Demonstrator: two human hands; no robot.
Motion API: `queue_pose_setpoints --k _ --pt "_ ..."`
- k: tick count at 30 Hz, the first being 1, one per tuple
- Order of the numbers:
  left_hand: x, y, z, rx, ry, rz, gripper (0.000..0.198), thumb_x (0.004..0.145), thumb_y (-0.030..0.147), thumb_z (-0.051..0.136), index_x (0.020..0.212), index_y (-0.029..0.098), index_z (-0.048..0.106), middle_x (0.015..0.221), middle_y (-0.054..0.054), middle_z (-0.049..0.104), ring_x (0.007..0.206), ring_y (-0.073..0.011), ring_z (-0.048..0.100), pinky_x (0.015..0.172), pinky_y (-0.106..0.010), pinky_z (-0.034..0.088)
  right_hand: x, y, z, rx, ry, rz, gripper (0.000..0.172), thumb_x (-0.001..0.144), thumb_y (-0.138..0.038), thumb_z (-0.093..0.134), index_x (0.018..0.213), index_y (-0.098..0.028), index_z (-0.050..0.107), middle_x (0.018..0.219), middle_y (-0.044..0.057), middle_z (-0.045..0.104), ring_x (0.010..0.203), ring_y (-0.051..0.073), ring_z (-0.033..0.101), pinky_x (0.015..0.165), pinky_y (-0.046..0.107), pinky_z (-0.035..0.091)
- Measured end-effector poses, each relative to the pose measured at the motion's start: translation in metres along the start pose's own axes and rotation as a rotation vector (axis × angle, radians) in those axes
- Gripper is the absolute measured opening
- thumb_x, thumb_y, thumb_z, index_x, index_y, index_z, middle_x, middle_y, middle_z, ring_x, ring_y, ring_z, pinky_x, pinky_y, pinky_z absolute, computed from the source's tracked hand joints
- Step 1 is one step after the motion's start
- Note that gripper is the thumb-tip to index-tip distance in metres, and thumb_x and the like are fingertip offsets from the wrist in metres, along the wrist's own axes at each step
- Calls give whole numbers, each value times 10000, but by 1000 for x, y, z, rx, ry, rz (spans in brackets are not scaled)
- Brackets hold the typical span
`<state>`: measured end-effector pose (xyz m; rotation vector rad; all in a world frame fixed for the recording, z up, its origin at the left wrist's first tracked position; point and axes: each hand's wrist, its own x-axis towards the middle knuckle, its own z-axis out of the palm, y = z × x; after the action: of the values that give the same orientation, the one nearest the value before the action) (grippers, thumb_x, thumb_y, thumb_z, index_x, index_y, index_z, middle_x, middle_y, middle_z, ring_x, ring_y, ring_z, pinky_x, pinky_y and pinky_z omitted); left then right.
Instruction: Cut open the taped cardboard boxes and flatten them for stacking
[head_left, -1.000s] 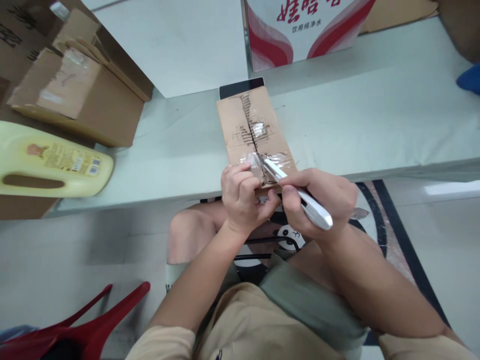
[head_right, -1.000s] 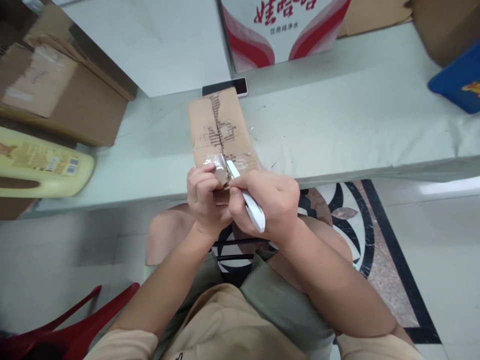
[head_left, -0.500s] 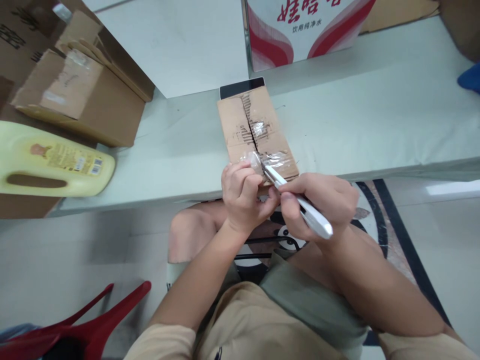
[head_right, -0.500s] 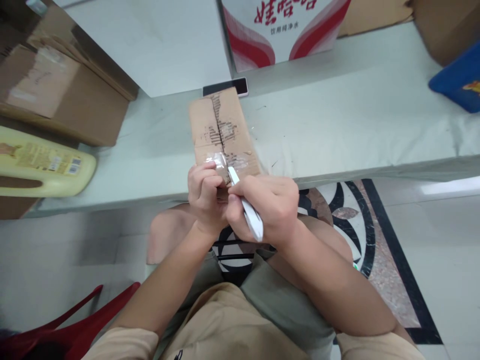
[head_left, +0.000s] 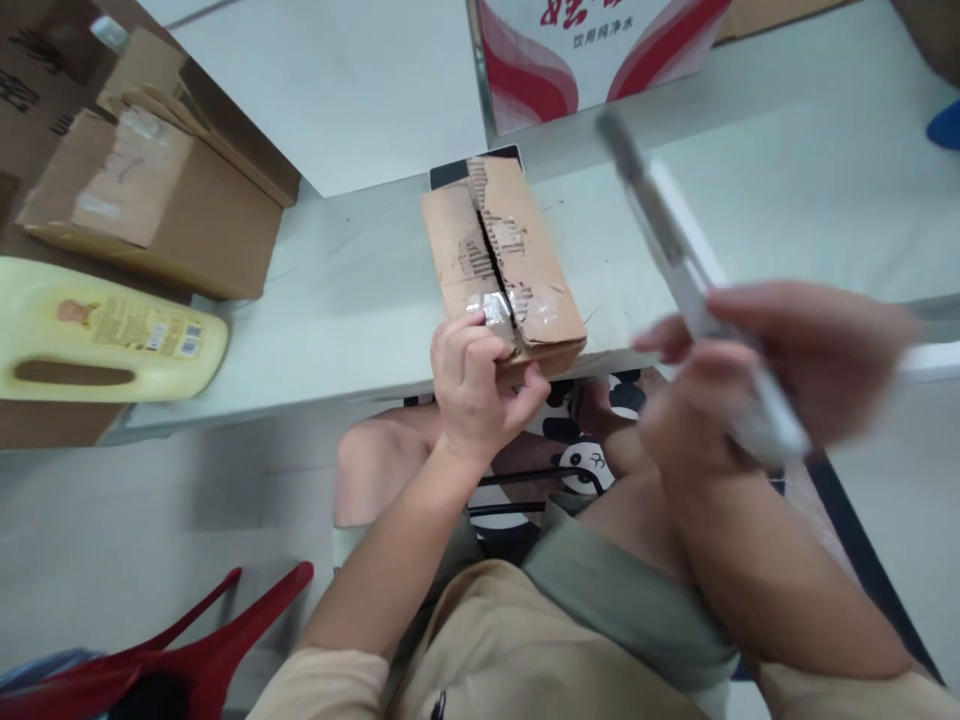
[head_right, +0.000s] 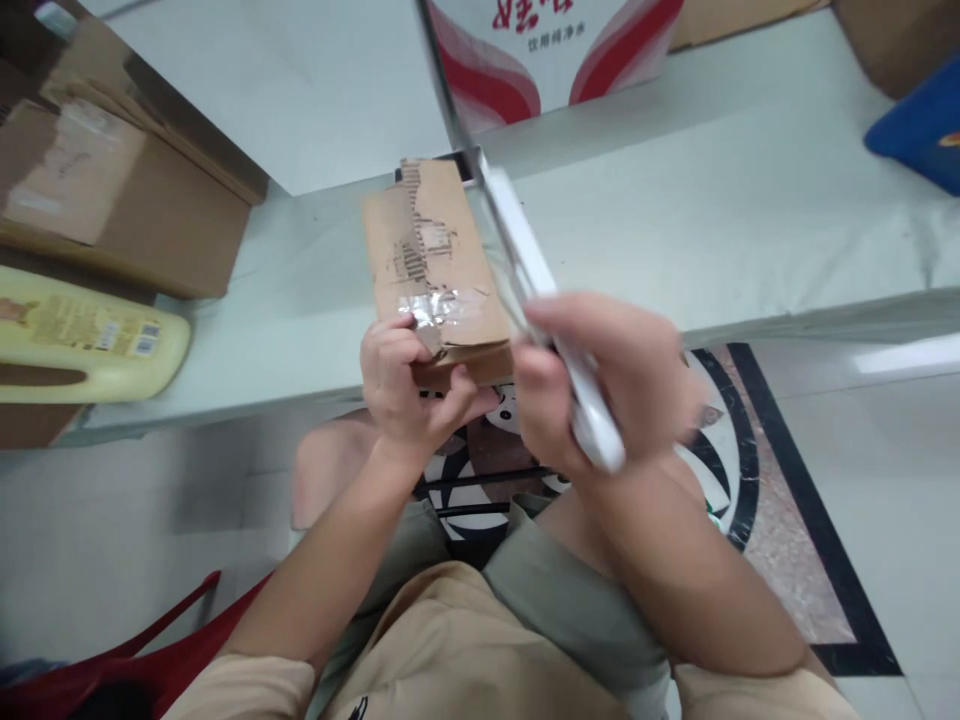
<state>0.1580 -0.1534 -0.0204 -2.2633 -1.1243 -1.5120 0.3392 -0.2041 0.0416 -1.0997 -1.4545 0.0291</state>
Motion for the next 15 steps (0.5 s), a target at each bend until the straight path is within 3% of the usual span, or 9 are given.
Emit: queue_pose_setpoints --k 1,2,4,7,11,15 --pt "0 -2 -1 -1 -19 -3 311 785 258 680 1024 251 480 953 -49 594 1088 -291 667 937 -457 559 0 14 13 26 74 19 164 1070 -397 520 1200 -349 608 975 35 723 834 219 725 725 386 567" --pt "0 -3 -2 -2 -41 -7 354 772 267 697 1048 253 475 968 -50 593 1101 -295 665 934 -459 559 0 28 26 61 67 37 170 1062 -346 536 1213 -328 612 1022 38 735 840 205 734 702 360 572" --pt "1 -6 -3 -2 -74 -20 406 757 265 710 1081 257 465 986 -51 591 1126 -299 661 938 -460 556 1 54 46 -45 -38 125 254 1024 -294 560 1272 -268 612 1170 88 736 989 228 737 836 392 602" --pt "3 -10 -3 13 -87 -31 344 796 245 664 1074 258 462 977 -49 591 1136 -286 667 941 -450 552 1 83 65 -263 -211 318 420 950 -311 592 1351 -191 622 1283 164 688 1195 312 661 1035 495 549" --pt "7 -19 -1 12 -82 -47 288 821 258 647 1056 251 480 971 -49 596 1109 -281 674 911 -440 551 1 100 83 -402 -385 574 515 929 -343 568 1396 -140 643 1326 228 638 1254 387 596 1081 569 490" --pt "13 -35 2 -21 -57 -2 313 814 264 673 1078 245 504 1004 -56 583 1090 -274 661 924 -436 544 3 98 92 -487 -576 686 471 937 -372 567 1322 -129 687 1346 259 615 1276 429 563 1086 607 455"
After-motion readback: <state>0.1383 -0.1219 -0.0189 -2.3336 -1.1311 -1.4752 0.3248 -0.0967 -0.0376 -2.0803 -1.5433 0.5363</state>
